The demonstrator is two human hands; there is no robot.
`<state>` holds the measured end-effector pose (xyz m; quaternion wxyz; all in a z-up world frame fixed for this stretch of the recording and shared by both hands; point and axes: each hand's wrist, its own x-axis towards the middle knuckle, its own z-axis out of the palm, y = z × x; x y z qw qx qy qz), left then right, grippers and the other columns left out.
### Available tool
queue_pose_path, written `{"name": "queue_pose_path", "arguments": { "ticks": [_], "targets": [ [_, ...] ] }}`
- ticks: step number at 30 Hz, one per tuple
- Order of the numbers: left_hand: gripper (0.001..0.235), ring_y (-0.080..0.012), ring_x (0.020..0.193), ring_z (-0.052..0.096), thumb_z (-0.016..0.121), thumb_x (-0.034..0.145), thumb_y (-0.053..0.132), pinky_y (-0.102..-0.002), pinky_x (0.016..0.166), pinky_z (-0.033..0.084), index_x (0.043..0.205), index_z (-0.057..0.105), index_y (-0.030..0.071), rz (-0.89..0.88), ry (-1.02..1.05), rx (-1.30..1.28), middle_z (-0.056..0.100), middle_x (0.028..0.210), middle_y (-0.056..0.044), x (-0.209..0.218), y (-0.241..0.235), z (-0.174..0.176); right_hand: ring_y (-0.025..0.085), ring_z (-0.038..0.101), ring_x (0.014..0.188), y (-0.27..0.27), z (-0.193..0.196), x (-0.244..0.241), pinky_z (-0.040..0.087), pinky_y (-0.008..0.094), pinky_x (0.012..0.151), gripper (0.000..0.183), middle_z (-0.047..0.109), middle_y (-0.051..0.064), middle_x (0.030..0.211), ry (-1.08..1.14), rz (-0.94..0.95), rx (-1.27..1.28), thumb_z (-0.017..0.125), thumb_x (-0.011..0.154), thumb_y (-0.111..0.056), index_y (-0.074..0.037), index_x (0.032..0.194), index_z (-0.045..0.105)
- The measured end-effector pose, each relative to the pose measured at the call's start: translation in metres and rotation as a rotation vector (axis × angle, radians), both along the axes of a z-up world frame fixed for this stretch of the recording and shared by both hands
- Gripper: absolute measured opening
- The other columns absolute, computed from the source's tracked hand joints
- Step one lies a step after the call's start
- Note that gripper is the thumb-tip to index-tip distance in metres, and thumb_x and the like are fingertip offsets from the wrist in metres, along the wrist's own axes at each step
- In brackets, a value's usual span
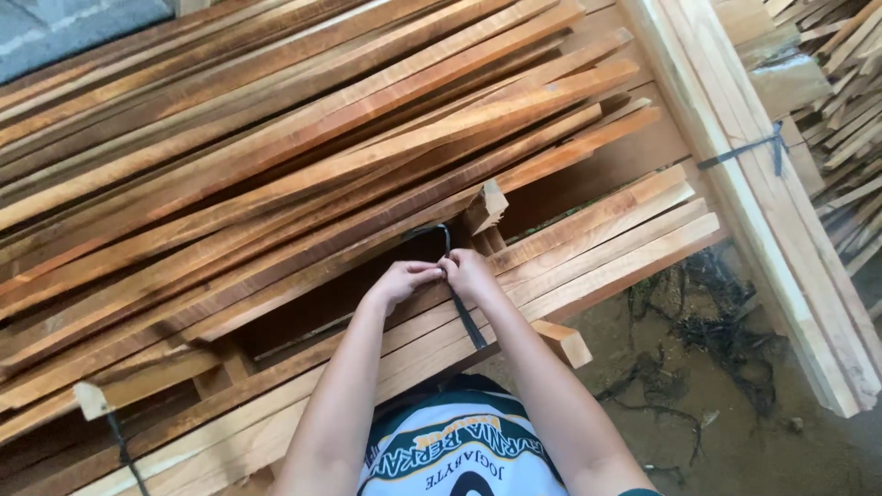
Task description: The person arranges several wooden planks on a stack and secures them with a black strap. They wrap the strap around the bundle and tie it to hold the planks together.
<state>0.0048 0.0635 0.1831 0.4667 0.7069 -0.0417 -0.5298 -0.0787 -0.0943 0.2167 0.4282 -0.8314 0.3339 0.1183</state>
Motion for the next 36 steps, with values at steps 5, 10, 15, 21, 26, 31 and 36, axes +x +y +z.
{"name": "queue_pose_path", "arguments": {
  "ticks": [5,10,15,21,26,31,36],
  "targets": [
    [0.029,-0.0175,0.103,0.071,0.085,0.083,0.043,-0.033,0.093,0.053,0.108,0.083,0.028,0.055,-0.037,0.030,0.080,0.103,-0.001,-0.002,0.009,-0.009,0.031,0.075,0.094,0.012,0.024,-0.014,0.056,0.043,0.086,0.041,0.078,0.011,0.088,-0.051,-0.207,0.147,0.082,0.084,-0.030,-0.013,0.113,0.059],
    [0.023,-0.0180,0.106,0.072,0.078,0.088,0.043,-0.034,0.093,0.054,0.107,0.082,0.030,-0.085,-0.231,0.026,0.080,0.102,0.003,-0.004,-0.002,-0.028,0.030,0.071,0.095,0.032,0.043,-0.033,0.055,0.039,0.087,0.020,0.075,0.009,0.092,-0.363,0.001,-0.197,0.080,0.084,-0.013,-0.013,0.102,0.072],
    [0.021,-0.0311,0.114,0.069,0.069,0.094,0.033,-0.043,0.096,0.054,0.109,0.080,0.024,-0.270,-0.401,0.034,0.078,0.110,-0.007,0.004,-0.001,0.030,0.028,0.070,0.099,0.030,0.051,-0.034,0.055,0.038,0.090,0.020,0.075,0.010,0.101,-0.510,0.256,-0.406,0.066,0.092,-0.003,-0.007,0.109,0.075],
    [0.019,-0.0318,0.111,0.070,0.068,0.094,0.029,-0.044,0.095,0.055,0.106,0.079,0.019,-0.315,-0.471,0.006,0.078,0.108,-0.008,0.001,0.001,0.032,0.026,0.062,0.097,0.024,0.018,-0.032,0.057,0.036,0.076,0.009,0.060,0.005,0.090,-0.294,0.413,-0.613,0.059,0.092,-0.014,-0.013,0.098,0.066],
    [0.022,-0.0134,0.093,0.070,0.080,0.087,0.030,-0.032,0.085,0.055,0.106,0.082,0.019,-0.016,-0.175,-0.100,0.080,0.094,-0.005,-0.008,0.008,-0.027,0.038,0.056,0.109,0.023,0.019,-0.030,0.054,0.045,0.092,0.016,0.059,0.013,0.104,-0.091,0.303,-0.461,0.062,0.092,-0.020,-0.005,0.091,0.068],
    [0.026,-0.0125,0.091,0.069,0.082,0.085,0.024,-0.026,0.084,0.055,0.108,0.081,0.012,0.117,0.055,-0.156,0.080,0.096,-0.005,0.001,0.004,-0.020,0.033,0.053,0.126,0.010,0.014,-0.019,0.045,0.049,0.107,0.034,0.066,0.007,0.114,0.120,0.206,-0.124,0.055,0.096,-0.044,-0.015,0.087,0.071],
    [0.027,-0.0172,0.097,0.071,0.081,0.087,0.021,-0.031,0.087,0.057,0.112,0.080,0.011,0.100,0.095,-0.148,0.080,0.102,-0.011,-0.006,0.004,-0.040,0.034,0.049,0.131,0.021,0.039,-0.019,0.047,0.053,0.106,0.044,0.063,0.011,0.120,0.213,0.284,-0.209,0.069,0.087,-0.051,-0.008,0.095,0.071]
  ]
}}
